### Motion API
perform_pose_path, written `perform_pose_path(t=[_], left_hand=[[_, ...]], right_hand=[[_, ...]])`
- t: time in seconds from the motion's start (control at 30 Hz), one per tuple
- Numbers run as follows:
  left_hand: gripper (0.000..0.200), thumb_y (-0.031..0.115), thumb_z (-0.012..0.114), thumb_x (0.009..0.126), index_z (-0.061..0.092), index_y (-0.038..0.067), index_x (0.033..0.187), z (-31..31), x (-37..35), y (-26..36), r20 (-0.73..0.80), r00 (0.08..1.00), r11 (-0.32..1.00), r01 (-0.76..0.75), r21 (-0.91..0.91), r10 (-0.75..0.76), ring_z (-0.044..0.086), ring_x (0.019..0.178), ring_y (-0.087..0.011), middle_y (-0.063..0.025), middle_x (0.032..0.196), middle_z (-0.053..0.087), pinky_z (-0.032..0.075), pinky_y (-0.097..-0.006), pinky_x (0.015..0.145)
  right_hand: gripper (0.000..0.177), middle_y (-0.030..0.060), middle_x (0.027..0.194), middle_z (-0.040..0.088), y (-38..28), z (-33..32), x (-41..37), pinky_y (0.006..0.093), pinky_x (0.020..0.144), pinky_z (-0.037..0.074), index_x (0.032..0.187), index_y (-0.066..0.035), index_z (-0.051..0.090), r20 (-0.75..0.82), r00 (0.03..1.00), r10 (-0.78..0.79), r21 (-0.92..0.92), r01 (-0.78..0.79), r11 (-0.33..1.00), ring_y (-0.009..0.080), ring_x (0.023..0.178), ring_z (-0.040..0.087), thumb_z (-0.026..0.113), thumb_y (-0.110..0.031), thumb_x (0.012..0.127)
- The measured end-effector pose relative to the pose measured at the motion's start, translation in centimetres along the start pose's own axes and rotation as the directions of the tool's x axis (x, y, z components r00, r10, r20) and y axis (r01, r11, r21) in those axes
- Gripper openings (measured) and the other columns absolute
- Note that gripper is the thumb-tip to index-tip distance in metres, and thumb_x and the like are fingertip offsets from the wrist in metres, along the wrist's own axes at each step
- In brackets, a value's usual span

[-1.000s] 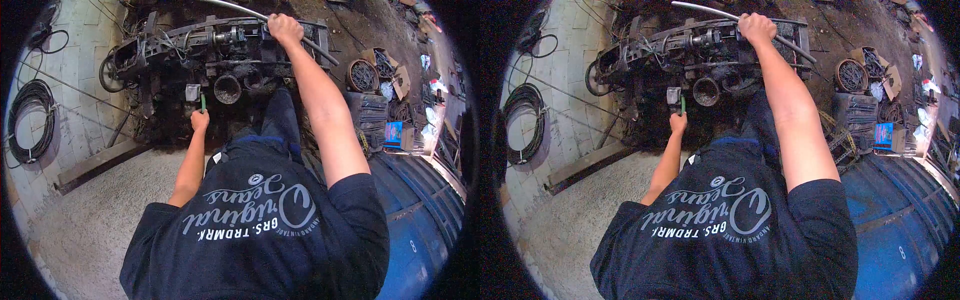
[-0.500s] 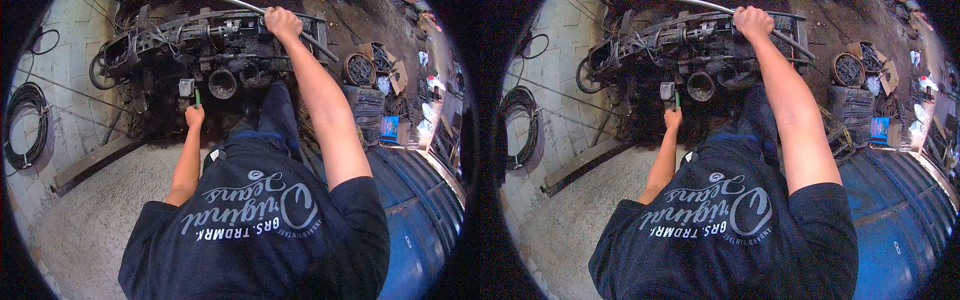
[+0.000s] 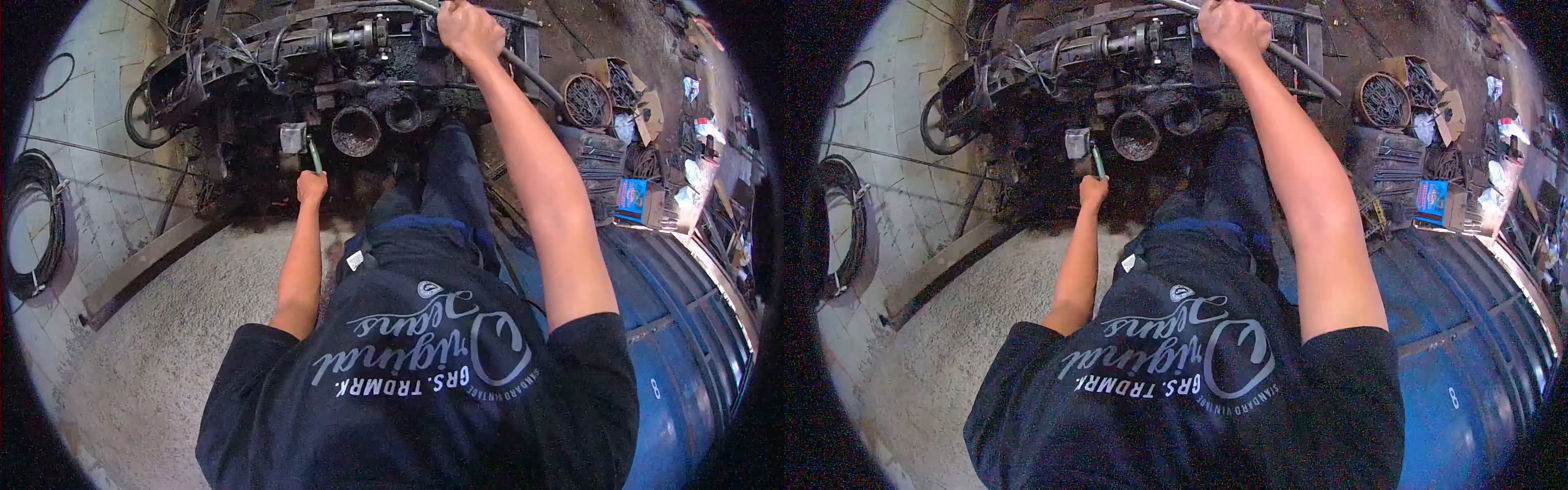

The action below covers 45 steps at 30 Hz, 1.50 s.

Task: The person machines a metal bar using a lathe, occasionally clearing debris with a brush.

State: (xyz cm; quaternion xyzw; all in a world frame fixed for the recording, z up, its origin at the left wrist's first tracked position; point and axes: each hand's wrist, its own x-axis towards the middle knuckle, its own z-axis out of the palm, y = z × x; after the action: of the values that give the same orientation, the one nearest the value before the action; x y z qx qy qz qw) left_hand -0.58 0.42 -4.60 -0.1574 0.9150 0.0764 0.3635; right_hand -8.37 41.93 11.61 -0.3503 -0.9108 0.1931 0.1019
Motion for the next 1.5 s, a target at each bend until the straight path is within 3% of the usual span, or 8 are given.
perform_pose_path(t=[0.47,0.6,0.67,0.73,0.87,1.0,1.13,1.5], left_hand=[[0.044,0.037,0.066,0.086,0.066,0.003,0.114,7.9,5.8,0.3,-0.102,0.975,0.943,0.157,-0.294,-0.195,0.062,0.106,-0.0392,-0.0222,0.108,0.067,0.049,-0.0474,0.090],[0.055,0.042,0.068,0.082,0.061,0.002,0.120,5.8,4.3,0.5,0.056,0.991,0.984,0.131,-0.123,-0.125,0.058,0.114,-0.0378,-0.0215,0.122,0.062,0.047,-0.0469,0.096],[0.059,0.045,0.068,0.082,0.060,0.003,0.122,4.1,3.0,1.3,0.149,0.977,0.986,0.145,0.077,-0.155,0.057,0.117,-0.0366,-0.0208,0.125,0.060,0.047,-0.0462,0.097],[0.061,0.048,0.068,0.081,0.062,0.004,0.121,3.6,3.4,0.2,0.174,0.983,0.991,0.034,0.129,-0.056,0.057,0.117,-0.0369,-0.0198,0.125,0.061,0.046,-0.0454,0.097],[0.057,0.043,0.067,0.084,0.062,0.000,0.121,3.6,4.3,-4.1,0.142,0.966,0.947,-0.173,-0.270,0.217,0.066,0.101,-0.0314,-0.0196,0.111,0.067,0.050,-0.0400,0.089],[0.052,0.037,0.065,0.087,0.062,-0.003,0.120,1.6,0.1,-5.4,0.031,0.955,0.838,-0.243,-0.489,0.295,0.070,0.083,-0.0217,-0.0193,0.100,0.069,0.052,-0.0335,0.079],[0.051,0.037,0.065,0.087,0.063,-0.002,0.120,-0.1,-1.1,-6.0,0.041,0.918,0.897,-0.375,-0.234,0.395,0.070,0.082,-0.0235,-0.0201,0.100,0.069,0.052,-0.0350,0.081],[0.047,0.034,0.064,0.088,0.061,0.001,0.122,-9.4,-6.1,8.8,-0.133,0.836,0.840,-0.542,-0.040,0.533,0.067,0.099,-0.0298,-0.0207,0.105,0.069,0.050,-0.0362,0.086]], right_hand=[[0.039,0.0226,0.081,0.068,-0.1,0.4,0.3,0.0499,0.076,0.052,0.082,0.001,0.068,-0.012,0.998,-0.068,-0.084,0.067,0.994,0.0404,0.079,0.066,0.048,-0.032,0.089],[0.043,0.0227,0.099,0.067,-0.7,-0.9,0.3,0.0469,0.086,0.050,0.107,0.001,0.065,0.064,0.998,0.022,-0.036,-0.019,0.999,0.0381,0.096,0.064,0.050,-0.034,0.089],[0.054,0.0242,0.122,0.059,0.4,-0.4,-0.3,0.0464,0.102,0.040,0.129,-0.001,0.055,-0.080,0.992,-0.101,0.118,0.110,0.987,0.0384,0.115,0.054,0.051,-0.040,0.092],[0.037,0.0154,0.107,0.065,1.3,1.2,-0.8,0.0450,0.105,0.038,0.110,-0.006,0.066,-0.580,0.748,-0.324,-0.007,0.393,0.920,0.0338,0.110,0.059,0.052,-0.030,0.085],[0.034,0.0131,0.102,0.062,3.6,1.0,-10.4,0.0465,0.102,0.039,0.109,-0.007,0.063,-0.257,0.771,-0.583,0.310,0.637,0.706,0.0330,0.103,0.058,0.061,-0.020,0.077],[0.032,0.0175,0.100,0.064,11.6,4.2,-15.4,0.0417,0.090,0.049,0.106,-0.003,0.064,0.202,0.969,-0.141,0.338,0.066,0.939,0.0364,0.097,0.062,0.060,-0.020,0.079],[0.038,0.0190,0.117,0.058,19.1,6.5,-14.6,0.0456,0.093,0.047,0.114,-0.002,0.058,0.369,0.891,0.267,-0.070,-0.259,0.963,0.0369,0.110,0.057,0.059,-0.022,0.082],[0.024,0.0172,0.117,0.055,21.8,12.3,-12.6,0.0493,0.092,0.048,0.103,-0.003,0.060,0.136,0.945,0.298,-0.185,-0.271,0.945,0.0371,0.111,0.054,0.061,-0.016,0.082]])
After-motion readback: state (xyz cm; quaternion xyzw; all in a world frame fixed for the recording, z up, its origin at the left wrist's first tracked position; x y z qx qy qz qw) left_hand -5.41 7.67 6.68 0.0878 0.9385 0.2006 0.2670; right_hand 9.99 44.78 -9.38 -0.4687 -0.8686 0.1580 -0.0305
